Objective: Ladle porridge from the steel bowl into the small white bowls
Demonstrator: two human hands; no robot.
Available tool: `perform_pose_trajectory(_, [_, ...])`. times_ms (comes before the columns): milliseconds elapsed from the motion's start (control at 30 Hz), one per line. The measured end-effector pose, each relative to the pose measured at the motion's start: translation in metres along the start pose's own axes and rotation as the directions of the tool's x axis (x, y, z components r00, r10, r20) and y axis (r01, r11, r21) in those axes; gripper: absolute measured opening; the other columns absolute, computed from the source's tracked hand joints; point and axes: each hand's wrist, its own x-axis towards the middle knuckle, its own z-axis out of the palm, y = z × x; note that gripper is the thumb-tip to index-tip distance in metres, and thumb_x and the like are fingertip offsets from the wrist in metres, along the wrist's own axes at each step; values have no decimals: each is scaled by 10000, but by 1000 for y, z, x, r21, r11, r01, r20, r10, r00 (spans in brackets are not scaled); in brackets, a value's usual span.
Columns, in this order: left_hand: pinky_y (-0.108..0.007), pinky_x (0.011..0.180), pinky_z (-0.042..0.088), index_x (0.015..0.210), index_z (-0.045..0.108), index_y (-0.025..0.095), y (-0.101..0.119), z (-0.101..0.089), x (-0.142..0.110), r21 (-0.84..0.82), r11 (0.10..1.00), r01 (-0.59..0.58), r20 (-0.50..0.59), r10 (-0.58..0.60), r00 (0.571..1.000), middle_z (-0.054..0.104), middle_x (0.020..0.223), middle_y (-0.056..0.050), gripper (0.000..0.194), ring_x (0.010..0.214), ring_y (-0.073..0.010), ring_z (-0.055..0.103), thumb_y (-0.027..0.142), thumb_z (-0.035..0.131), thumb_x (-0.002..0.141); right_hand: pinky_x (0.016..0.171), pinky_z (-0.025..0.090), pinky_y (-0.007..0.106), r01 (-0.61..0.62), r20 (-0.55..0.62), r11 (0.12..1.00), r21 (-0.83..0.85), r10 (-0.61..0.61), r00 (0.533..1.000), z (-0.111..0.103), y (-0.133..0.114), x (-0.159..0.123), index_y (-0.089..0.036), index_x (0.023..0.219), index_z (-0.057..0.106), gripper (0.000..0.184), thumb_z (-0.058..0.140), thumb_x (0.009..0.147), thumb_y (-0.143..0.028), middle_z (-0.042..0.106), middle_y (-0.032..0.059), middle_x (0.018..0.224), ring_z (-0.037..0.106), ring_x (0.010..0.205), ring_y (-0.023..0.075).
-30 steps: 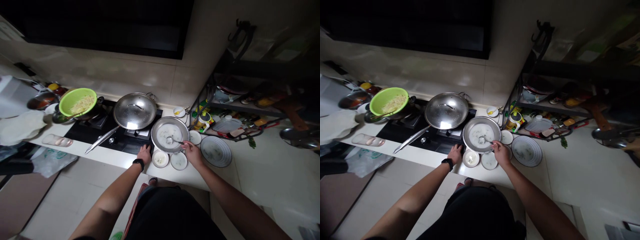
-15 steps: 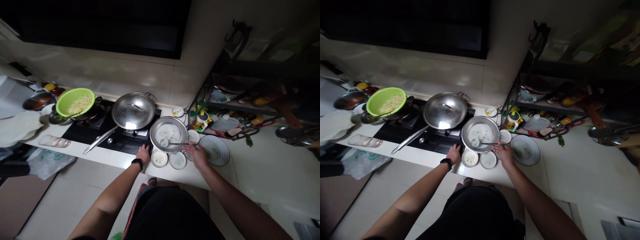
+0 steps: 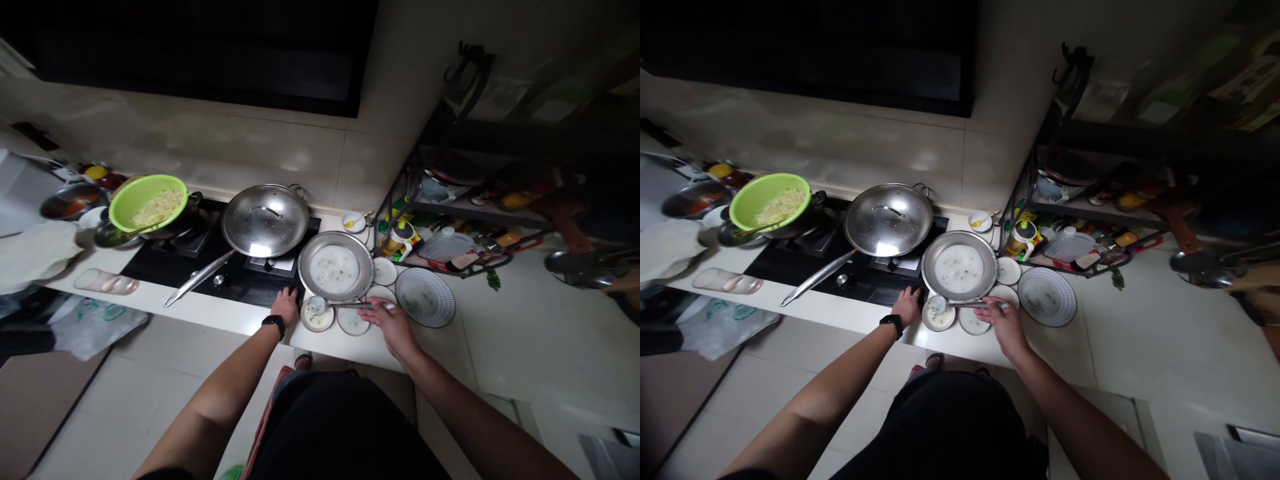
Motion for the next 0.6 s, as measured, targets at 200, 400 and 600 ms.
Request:
perform_pose_trajectory(200, [-434,1171,395,1609,486,221,-2,1,2,-2,1000,-8,-7,8,1000,480,1569,-165,639,1332,-325,500,225,472,970,798,686,449,284,236,898,-335,-212,948,5,26,-15,-201,1039,776,467,630,983,-641,828,117,866,826,842,303])
perform_pose_trajectory(400, [-434,1176,390,1610,489,202,-3,4,3,-14,1000,-7,-11,7,1000,470,1579,-171,643,1342,-333,487,231,477,968,975,638,390,913,859,185,-363,-314,405,-2,11,-41,-186,1251,759,351,492,1024,-164,807,150,1229,781,1107,263])
perform_pose_trajectory(600, [-459,1173,396,1617,479,192,-3,5,3,-10,1000,-9,-13,9,1000,477,1568,-174,660,1333,-343,481,232,476,958,1023,616,378,931,843,45,-361,-412,347,-11,-13,-24,-189,1332,728,402,485,1019,-124,784,142,1299,760,1168,253])
